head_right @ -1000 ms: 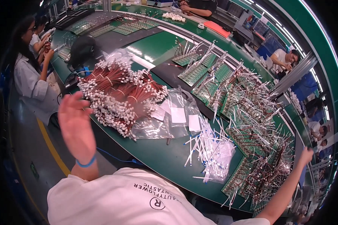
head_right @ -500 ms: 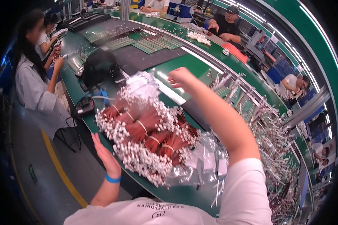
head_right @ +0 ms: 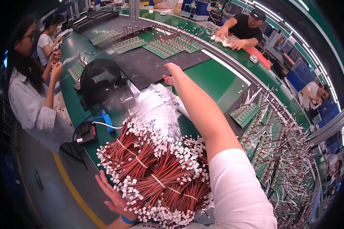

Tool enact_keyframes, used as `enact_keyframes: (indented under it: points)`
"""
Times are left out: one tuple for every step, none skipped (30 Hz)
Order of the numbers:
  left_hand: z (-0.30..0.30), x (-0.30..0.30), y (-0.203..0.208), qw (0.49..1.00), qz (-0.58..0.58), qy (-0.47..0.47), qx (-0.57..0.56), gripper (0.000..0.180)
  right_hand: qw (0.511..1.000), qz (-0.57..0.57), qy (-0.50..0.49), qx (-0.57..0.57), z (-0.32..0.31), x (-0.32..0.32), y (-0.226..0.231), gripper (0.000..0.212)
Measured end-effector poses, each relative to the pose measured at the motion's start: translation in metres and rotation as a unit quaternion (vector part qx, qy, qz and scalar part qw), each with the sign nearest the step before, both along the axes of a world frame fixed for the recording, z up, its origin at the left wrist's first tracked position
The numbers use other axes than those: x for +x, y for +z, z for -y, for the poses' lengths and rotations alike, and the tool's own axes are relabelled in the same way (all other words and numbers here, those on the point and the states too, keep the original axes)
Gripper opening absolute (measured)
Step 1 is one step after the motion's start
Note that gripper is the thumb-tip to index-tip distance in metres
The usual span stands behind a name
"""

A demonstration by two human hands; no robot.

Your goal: The person assembles electronic components by hand, connecting wire bundles to printed circuit boards.

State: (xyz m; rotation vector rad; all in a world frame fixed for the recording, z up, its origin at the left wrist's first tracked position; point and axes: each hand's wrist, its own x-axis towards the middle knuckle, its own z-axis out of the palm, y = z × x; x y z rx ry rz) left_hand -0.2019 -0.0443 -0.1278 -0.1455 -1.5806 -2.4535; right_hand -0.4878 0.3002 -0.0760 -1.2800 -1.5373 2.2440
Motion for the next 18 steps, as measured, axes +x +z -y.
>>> enact_keyframes:
  points:
    - [-0.003,0.002,0.002,0.998,-0.002,-0.017,0.062,0.085,1.000,0.019,-0.003,0.016,-0.001,-0.004,-0.006,0.042]
    - [-0.005,0.003,0.003,0.992,-0.003,-0.034,0.123,0.085,1.000,0.022,-0.005,0.014,-0.004,-0.008,-0.011,0.042]
    - [-0.003,0.002,0.002,0.996,0.003,-0.026,0.087,0.088,0.999,0.011,-0.021,0.022,-0.011,-0.014,-0.018,0.034]
    - [-0.004,0.002,0.001,0.996,0.007,-0.029,0.087,0.088,0.999,0.000,-0.038,0.031,-0.019,-0.020,-0.023,0.028]
    - [-0.004,0.002,0.001,0.996,-0.001,-0.026,0.081,0.089,0.998,-0.006,-0.042,0.042,-0.023,-0.024,-0.028,0.021]
    - [-0.004,0.002,0.001,0.997,-0.009,-0.024,0.075,0.090,0.998,-0.003,-0.043,0.041,-0.028,-0.026,-0.033,0.021]
    - [-0.004,0.002,0.000,0.997,-0.005,-0.024,0.073,0.090,0.994,-0.022,-0.096,0.036,-0.027,-0.026,-0.032,0.020]
    - [-0.004,0.003,-0.001,0.998,-0.003,-0.019,0.063,0.090,0.987,-0.042,-0.149,0.032,-0.024,-0.024,-0.031,0.018]
    - [-0.003,0.003,-0.002,0.998,-0.001,-0.014,0.053,0.090,0.978,-0.060,-0.192,0.062,-0.033,-0.021,-0.032,0.017]
    - [-0.002,0.003,-0.002,0.999,0.000,-0.007,0.041,0.090,0.977,-0.044,-0.189,0.088,-0.033,-0.009,-0.027,0.013]
    - [-0.001,0.003,-0.002,0.999,0.002,-0.004,0.032,0.090,0.975,-0.026,-0.195,0.102,-0.040,0.000,-0.025,0.010]
    - [-0.001,0.004,-0.001,1.000,0.003,-0.002,0.023,0.090,0.973,-0.008,-0.201,0.116,-0.047,0.009,-0.023,0.009]
    - [-0.002,0.004,-0.002,1.000,0.003,-0.004,0.017,0.090,0.971,-0.006,-0.209,0.119,-0.059,0.021,-0.024,0.009]
    - [-0.002,0.004,-0.001,1.000,0.003,-0.004,0.009,0.090,0.971,0.020,-0.190,0.144,-0.069,0.031,-0.029,0.008]
    - [-0.001,0.004,-0.002,1.000,0.003,-0.005,0.001,0.090,0.969,0.046,-0.171,0.170,-0.080,0.042,-0.032,0.010]
    - [-0.001,0.003,-0.002,1.000,0.002,-0.004,-0.008,0.090,0.969,0.048,-0.175,0.169,-0.085,0.054,-0.032,0.010]
    - [-0.001,0.002,-0.001,1.000,-0.011,-0.009,-0.014,0.086,0.968,0.016,-0.185,0.167,-0.088,0.069,-0.033,0.012]
    - [-0.008,0.003,0.001,1.000,-0.010,-0.013,-0.014,0.086,0.966,-0.015,-0.196,0.166,-0.092,0.085,-0.033,0.013]
